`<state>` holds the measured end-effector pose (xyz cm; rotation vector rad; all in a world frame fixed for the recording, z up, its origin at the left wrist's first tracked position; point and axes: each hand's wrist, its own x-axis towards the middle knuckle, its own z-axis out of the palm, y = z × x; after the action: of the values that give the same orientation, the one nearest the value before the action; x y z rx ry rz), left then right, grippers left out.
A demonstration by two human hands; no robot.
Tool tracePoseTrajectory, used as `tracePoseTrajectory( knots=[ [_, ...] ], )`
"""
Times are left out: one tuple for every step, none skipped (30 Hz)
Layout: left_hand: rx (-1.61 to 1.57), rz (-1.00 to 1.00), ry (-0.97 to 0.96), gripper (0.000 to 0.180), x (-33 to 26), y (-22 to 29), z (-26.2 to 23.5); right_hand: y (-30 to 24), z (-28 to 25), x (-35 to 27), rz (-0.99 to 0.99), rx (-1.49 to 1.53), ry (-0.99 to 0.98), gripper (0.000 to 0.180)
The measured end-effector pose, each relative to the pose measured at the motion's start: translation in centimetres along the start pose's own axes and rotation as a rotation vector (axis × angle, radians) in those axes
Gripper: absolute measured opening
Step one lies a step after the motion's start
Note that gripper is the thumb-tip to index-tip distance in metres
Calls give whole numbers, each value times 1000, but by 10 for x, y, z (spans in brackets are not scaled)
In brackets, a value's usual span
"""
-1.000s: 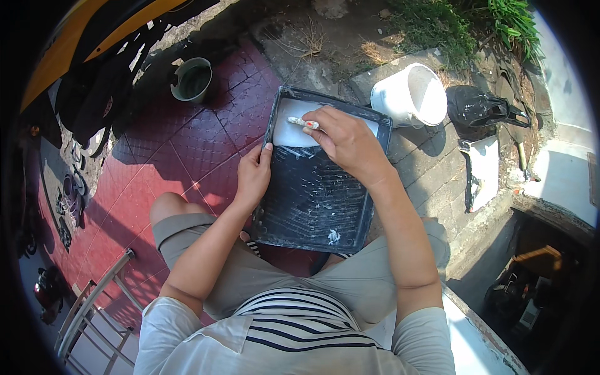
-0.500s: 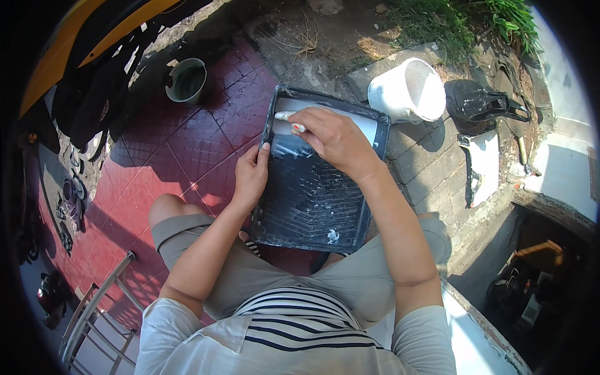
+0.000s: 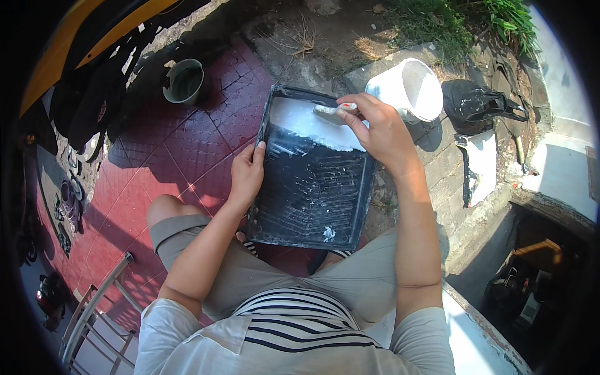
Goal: The person scrapes paint from a paint tray into a bucket using a paintbrush, places the brush into the bucket, and pours water from a container onto the paint tray.
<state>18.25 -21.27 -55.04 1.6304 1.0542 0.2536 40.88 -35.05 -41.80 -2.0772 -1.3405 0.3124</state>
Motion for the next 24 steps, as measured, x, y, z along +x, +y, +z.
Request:
tracePoseTrajectory(
  knots=[
    [10, 4, 6, 40, 0, 0, -1, 3, -1, -1, 17, 2, 21, 19],
    [8, 5, 5, 40, 1, -1, -1, 4, -4, -1, 17, 0, 21, 19],
    [-7, 16, 8, 39, 2, -4, 0, 6, -6, -1, 14, -38, 33, 19],
    [-22, 27, 11, 39, 2, -6, 0, 7, -7, -2, 12, -75, 45, 18],
    [-23, 29, 9, 39, 3, -6, -1, 9, -7, -2, 13, -77, 46, 18],
    [-18, 41, 9, 39, 3, -6, -1, 11, -6, -3, 23, -88, 50, 18],
    [-12, 54, 10, 38, 3, -6, -1, 13, -5, -4, 33, -100, 53, 17],
    [-12, 55, 9, 38, 2, -5, -2, 15, -3, -4, 34, -100, 54, 17],
    [-8, 50, 11, 38, 2, -3, -3, 16, 1, -5, 32, -101, 59, 17],
    [-3, 44, 13, 38, 2, -2, -3, 18, 4, -6, 30, -102, 63, 17],
    [-4, 46, 12, 38, 2, -2, -3, 19, 10, -7, 30, -103, 65, 17],
    [-15, 56, 13, 38, 2, -3, -2, 20, 17, -9, 28, -91, 69, 17],
    [-26, 66, 15, 38, 3, -3, -2, 19, 21, -9, 27, -79, 74, 17],
    [-24, 66, 17, 38, 3, -5, -3, 18, 23, -9, 25, -77, 75, 17],
    [25, 34, 6, 38, 4, -6, -4, 15, 23, -8, 33, -40, 55, 17],
    [74, 1, -6, 38, 5, -8, -5, 13, 23, -8, 41, -4, 35, 17],
    [74, -1, -4, 38, 5, -8, -5, 9, 20, -7, 40, -3, 34, 17],
    [49, 11, -3, 38, 4, -8, -6, 4, 15, -6, 67, 4, 43, 17],
    [24, 22, -1, 39, 4, -8, -7, 1, 13, -5, 94, 11, 52, 18],
    [22, 22, -2, 39, 4, -7, -6, 3, 11, -5, 95, 9, 52, 18],
    [4, 37, 17, 39, 3, -6, -5, 7, 6, -6, 88, -41, 72, 18],
    [-13, 53, 37, 39, 2, -5, -4, 12, 1, -7, 82, -90, 92, 18],
    [-13, 51, 37, 39, 2, -5, -5, 18, 0, -6, 2, -136, 130, 17],
    [-8, 36, 37, 39, 3, -5, -5, 21, 0, -9, 2, -137, 129, 17]
  ],
)
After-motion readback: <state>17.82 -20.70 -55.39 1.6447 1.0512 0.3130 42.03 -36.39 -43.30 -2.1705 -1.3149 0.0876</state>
